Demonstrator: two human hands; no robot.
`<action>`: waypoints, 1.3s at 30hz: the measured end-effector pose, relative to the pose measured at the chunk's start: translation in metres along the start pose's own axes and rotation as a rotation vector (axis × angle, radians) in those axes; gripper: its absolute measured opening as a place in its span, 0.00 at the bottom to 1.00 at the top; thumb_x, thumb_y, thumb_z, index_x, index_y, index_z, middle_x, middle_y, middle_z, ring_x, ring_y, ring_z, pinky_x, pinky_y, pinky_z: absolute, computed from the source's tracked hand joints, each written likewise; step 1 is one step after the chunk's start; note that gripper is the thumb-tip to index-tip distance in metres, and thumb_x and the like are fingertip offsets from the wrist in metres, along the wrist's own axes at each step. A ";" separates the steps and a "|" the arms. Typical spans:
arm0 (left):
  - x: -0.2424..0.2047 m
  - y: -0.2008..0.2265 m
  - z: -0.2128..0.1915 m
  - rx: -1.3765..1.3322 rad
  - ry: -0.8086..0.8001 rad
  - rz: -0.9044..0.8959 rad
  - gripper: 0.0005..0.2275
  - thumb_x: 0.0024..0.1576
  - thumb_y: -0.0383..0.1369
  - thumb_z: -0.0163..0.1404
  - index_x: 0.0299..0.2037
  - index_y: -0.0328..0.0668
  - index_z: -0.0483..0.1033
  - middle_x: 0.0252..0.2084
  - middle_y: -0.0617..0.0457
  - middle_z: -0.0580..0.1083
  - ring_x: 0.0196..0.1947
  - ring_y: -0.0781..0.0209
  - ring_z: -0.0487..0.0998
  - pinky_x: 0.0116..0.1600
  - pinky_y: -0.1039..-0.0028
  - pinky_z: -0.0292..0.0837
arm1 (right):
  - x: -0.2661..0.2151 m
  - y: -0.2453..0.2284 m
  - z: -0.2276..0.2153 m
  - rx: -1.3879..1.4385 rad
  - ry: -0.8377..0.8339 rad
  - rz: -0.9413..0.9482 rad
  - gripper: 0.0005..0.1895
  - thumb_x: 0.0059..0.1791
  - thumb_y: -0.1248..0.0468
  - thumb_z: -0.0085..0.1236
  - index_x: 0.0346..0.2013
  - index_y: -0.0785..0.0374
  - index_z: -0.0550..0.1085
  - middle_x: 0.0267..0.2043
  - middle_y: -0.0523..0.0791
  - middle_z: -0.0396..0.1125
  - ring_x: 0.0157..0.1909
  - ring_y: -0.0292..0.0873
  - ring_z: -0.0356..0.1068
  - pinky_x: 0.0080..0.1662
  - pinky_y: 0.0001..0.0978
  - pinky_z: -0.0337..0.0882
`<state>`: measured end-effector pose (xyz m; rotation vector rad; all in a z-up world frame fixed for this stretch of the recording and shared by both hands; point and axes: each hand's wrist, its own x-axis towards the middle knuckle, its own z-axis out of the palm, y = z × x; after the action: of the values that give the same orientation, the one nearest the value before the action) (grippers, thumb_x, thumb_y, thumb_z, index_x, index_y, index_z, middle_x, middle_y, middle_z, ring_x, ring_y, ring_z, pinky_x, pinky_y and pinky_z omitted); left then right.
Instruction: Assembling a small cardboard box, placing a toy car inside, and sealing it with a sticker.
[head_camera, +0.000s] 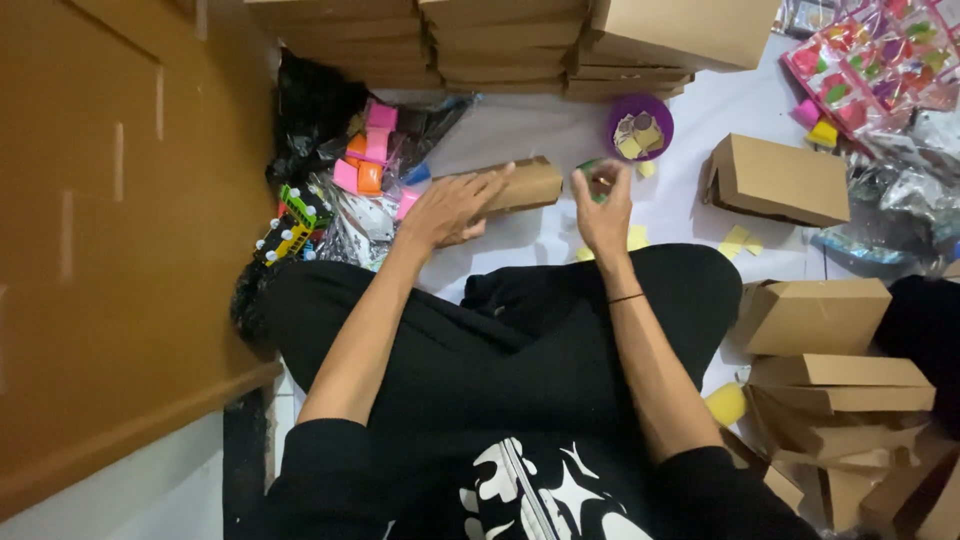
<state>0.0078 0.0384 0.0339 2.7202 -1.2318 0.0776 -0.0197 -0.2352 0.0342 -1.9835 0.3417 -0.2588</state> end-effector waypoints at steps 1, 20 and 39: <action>0.001 -0.001 -0.001 0.002 0.004 -0.001 0.32 0.54 0.45 0.54 0.71 0.52 0.61 0.64 0.48 0.71 0.59 0.47 0.76 0.59 0.59 0.74 | 0.004 -0.018 -0.003 0.000 0.001 -0.004 0.22 0.54 0.52 0.67 0.51 0.58 0.65 0.50 0.56 0.72 0.52 0.60 0.74 0.52 0.52 0.73; -0.032 0.035 0.067 -0.664 0.217 -1.173 0.22 0.58 0.44 0.52 0.56 0.36 0.76 0.49 0.41 0.75 0.54 0.41 0.77 0.59 0.55 0.70 | 0.007 0.016 0.012 -0.468 -0.436 -0.139 0.28 0.51 0.58 0.62 0.57 0.77 0.69 0.49 0.66 0.68 0.51 0.72 0.71 0.53 0.59 0.73; -0.013 0.042 0.021 -0.718 0.066 -1.270 0.28 0.62 0.46 0.44 0.68 0.33 0.63 0.66 0.35 0.65 0.67 0.38 0.64 0.66 0.49 0.59 | 0.182 0.089 -0.064 -0.987 -0.081 -0.420 0.11 0.42 0.66 0.57 0.33 0.45 0.81 0.36 0.50 0.60 0.35 0.59 0.61 0.23 0.50 0.64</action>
<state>-0.0326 0.0177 0.0169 2.2669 0.5462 -0.3387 0.1186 -0.3891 -0.0150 -3.0322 -0.0389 -0.3033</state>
